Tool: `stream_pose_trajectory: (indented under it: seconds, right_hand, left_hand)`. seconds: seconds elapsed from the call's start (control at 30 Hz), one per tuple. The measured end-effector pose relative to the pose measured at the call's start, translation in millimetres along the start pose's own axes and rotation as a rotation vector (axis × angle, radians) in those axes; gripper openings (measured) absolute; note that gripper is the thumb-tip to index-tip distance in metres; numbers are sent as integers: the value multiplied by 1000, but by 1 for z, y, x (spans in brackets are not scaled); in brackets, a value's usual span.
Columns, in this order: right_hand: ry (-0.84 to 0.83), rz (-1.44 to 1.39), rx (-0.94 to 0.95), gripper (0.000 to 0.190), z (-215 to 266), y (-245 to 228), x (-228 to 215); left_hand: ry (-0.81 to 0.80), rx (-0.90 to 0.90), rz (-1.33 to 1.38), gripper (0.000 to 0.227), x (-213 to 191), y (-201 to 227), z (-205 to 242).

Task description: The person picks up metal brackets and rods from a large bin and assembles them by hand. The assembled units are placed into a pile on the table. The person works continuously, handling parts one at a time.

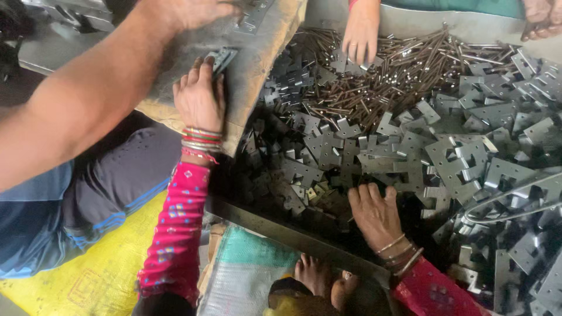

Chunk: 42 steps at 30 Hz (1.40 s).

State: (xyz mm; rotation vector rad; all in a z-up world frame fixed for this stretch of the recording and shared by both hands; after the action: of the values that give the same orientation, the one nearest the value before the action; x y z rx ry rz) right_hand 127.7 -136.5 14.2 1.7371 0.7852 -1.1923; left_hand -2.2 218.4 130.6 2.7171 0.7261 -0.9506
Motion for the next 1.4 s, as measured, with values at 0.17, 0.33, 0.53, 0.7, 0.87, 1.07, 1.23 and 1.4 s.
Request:
stream_pose_trajectory:
  seconds: [0.17,0.33,0.53,0.7,0.87,1.07,1.23,1.4]
  right_hand:
    - [-93,-16,71,13,6,-1,-1]
    - [62,-139,124,11,21,16,-29]
    - [317,-735,570,20,51,97,-70]
    - [425,-2080,749,17,74,138,-71]
    - [232,-2607,265,24,71,115,-59]
    - [-237,-1680,442,23,55,77,-21]
    - [-611,-394,95,23,68,36,17]
    - [-521,-263,20,9,73,28,47]
  left_hand:
    - [-91,51,348,12,-3,77,52]
    - [-495,261,669,31,21,152,99]
    - [-611,340,388,35,42,176,123]
    - [-548,197,600,27,24,161,112]
    - [-318,-154,880,26,12,148,101]
    - [-664,-848,1496,29,40,147,122]
    - [-715,-647,1650,28,41,146,126]
    - [-696,-574,1733,18,44,148,132]
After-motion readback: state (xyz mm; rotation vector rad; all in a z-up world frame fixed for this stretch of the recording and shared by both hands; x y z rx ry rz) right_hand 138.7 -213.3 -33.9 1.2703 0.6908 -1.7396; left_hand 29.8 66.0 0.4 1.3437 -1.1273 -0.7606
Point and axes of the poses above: each hand's wrist, its own z-axis away from the middle knuckle, its own x-axis out of the palm, y = z × x, the point moved 4 cm from there along -z, towards the middle knuckle, and after that the axes turned 7 degrees about x, right-handed, at the moved point
